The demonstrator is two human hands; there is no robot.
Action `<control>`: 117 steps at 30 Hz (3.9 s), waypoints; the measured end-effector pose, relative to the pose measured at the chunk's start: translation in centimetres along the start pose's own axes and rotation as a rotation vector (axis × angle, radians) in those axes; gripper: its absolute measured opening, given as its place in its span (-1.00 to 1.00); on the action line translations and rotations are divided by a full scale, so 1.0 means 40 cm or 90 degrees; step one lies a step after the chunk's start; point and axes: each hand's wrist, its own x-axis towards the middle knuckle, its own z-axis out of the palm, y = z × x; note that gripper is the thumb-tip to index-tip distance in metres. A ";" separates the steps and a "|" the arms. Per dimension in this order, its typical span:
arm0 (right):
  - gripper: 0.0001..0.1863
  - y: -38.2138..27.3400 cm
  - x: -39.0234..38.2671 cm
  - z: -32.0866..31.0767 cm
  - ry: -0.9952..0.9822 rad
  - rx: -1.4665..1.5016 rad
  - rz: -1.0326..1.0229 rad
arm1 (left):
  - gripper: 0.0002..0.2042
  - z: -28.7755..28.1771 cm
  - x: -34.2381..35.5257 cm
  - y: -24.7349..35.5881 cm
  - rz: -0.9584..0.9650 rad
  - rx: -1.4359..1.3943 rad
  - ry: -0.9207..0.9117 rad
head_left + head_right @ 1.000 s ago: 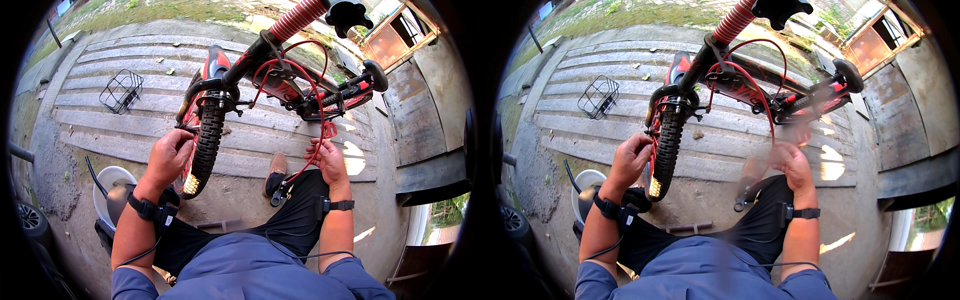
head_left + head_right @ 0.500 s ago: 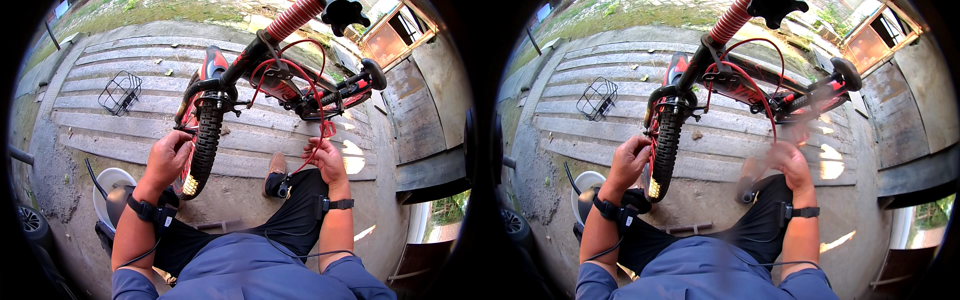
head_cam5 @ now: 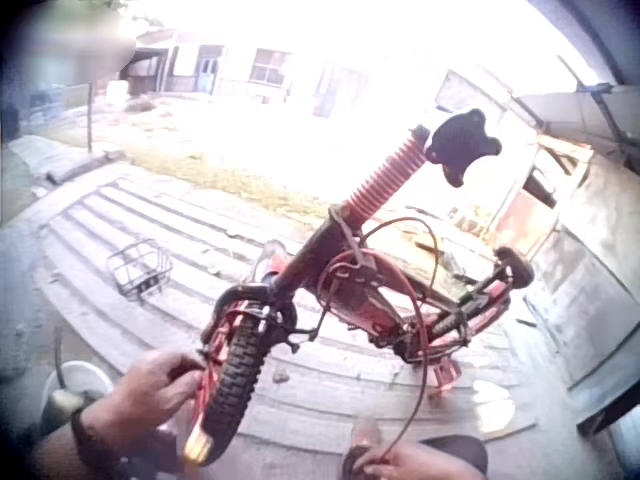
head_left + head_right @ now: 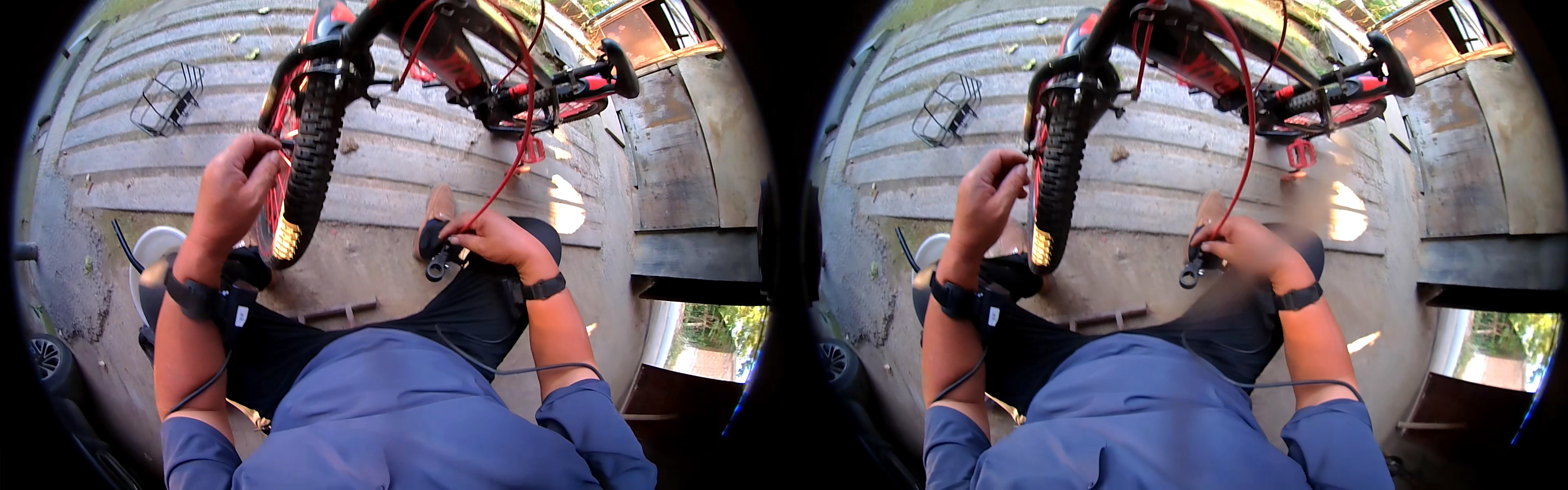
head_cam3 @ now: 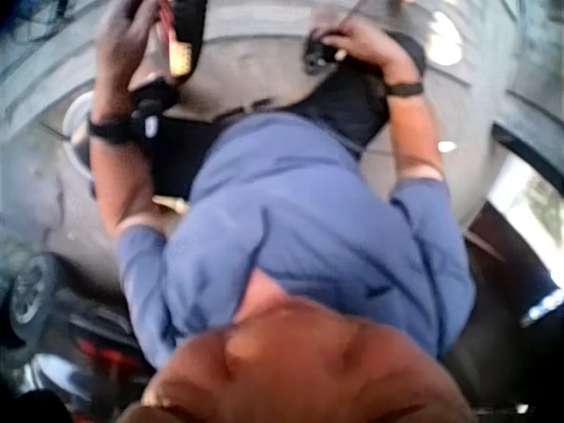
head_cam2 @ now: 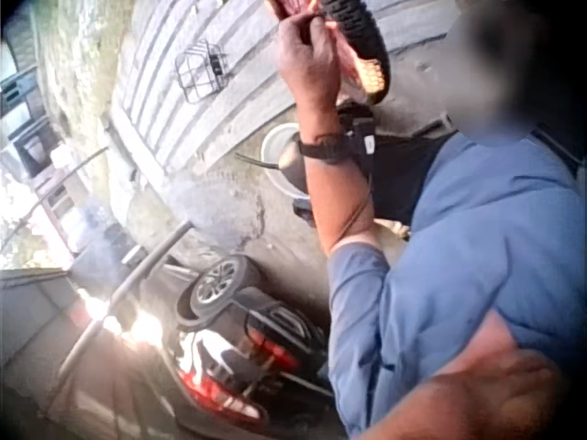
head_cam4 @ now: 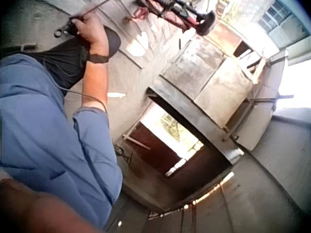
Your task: The person is repairing a bicycle's front brake system. They disassemble the brake caliper, remove the brake pads, and use a screwdriver to adjust the internal mechanism. The person then reassembles the caliper and attaches it to the bicycle's front fork.
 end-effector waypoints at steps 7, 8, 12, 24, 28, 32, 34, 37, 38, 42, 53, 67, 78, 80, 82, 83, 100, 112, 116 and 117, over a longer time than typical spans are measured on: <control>-0.83 -0.111 -0.015 0.073 0.052 0.252 -0.099 | -0.85 0.022 -0.034 0.038 0.036 -0.044 -0.062; -0.83 -0.122 -0.017 0.079 0.071 0.248 -0.138 | -0.82 0.026 -0.039 0.048 0.051 -0.046 -0.096; -0.83 -0.199 -0.042 0.090 0.121 0.236 -0.248 | -0.50 0.014 -0.067 0.093 -0.038 -0.158 -0.369; -0.83 -0.353 -0.059 0.135 0.230 0.106 -0.264 | -0.50 0.045 -0.112 0.102 -0.110 -0.390 -0.465; -0.82 -0.367 -0.053 0.148 0.254 0.156 -0.255 | -0.63 0.038 -0.113 0.107 -0.095 -0.460 -0.486; -0.80 -0.371 -0.042 0.168 0.235 0.297 -0.250 | -0.60 0.027 -0.114 0.100 -0.143 -0.525 -0.465; -0.74 -0.364 -0.036 0.176 0.199 0.331 -0.263 | -0.61 0.026 -0.116 0.097 -0.141 -0.542 -0.457; -0.54 -0.334 -0.026 0.194 0.134 0.339 -0.305 | -0.62 0.024 -0.116 0.107 -0.136 -0.554 -0.445; -0.44 -0.339 -0.037 0.200 0.109 0.344 -0.258 | -0.64 0.026 -0.117 0.105 -0.128 -0.565 -0.436; -0.33 -0.362 -0.041 0.251 0.137 0.457 -0.189 | -0.69 0.025 -0.118 0.106 -0.129 -0.572 -0.431; -0.32 -0.351 -0.022 0.241 0.237 0.187 -0.337 | -0.55 0.034 -0.117 0.099 -0.156 -0.599 -0.437; -0.36 -0.358 -0.013 0.238 0.253 0.156 -0.338 | -0.53 0.036 -0.117 0.096 -0.157 -0.599 -0.427; -0.54 -0.349 -0.006 0.207 0.254 0.150 -0.341 | -0.68 0.059 -0.119 0.090 -0.111 -0.573 -0.375; -0.63 -0.328 0.001 0.200 0.290 0.149 -0.332 | -0.68 0.072 -0.126 0.086 -0.066 -0.460 -0.377; -0.71 -0.295 0.006 0.191 0.318 0.123 -0.334 | -0.69 0.076 -0.123 0.101 -0.031 -0.353 -0.362; -0.80 -0.297 0.006 0.194 0.332 0.135 -0.328 | -0.66 0.076 -0.120 0.101 -0.035 -0.315 -0.366; -0.86 -0.132 0.043 0.139 0.346 0.191 -0.173 | -0.69 0.097 -0.114 0.068 0.076 -0.029 -0.287; -0.77 -0.038 0.040 0.111 0.408 0.285 -0.039 | -0.78 0.100 -0.111 0.060 0.120 -0.008 -0.276; -0.73 -0.037 0.040 0.106 0.366 0.294 -0.014 | -0.78 0.101 -0.108 0.065 0.127 0.002 -0.274; -0.73 -0.022 0.043 0.108 0.362 0.289 -0.013 | -0.78 0.100 -0.107 0.066 0.129 0.004 -0.274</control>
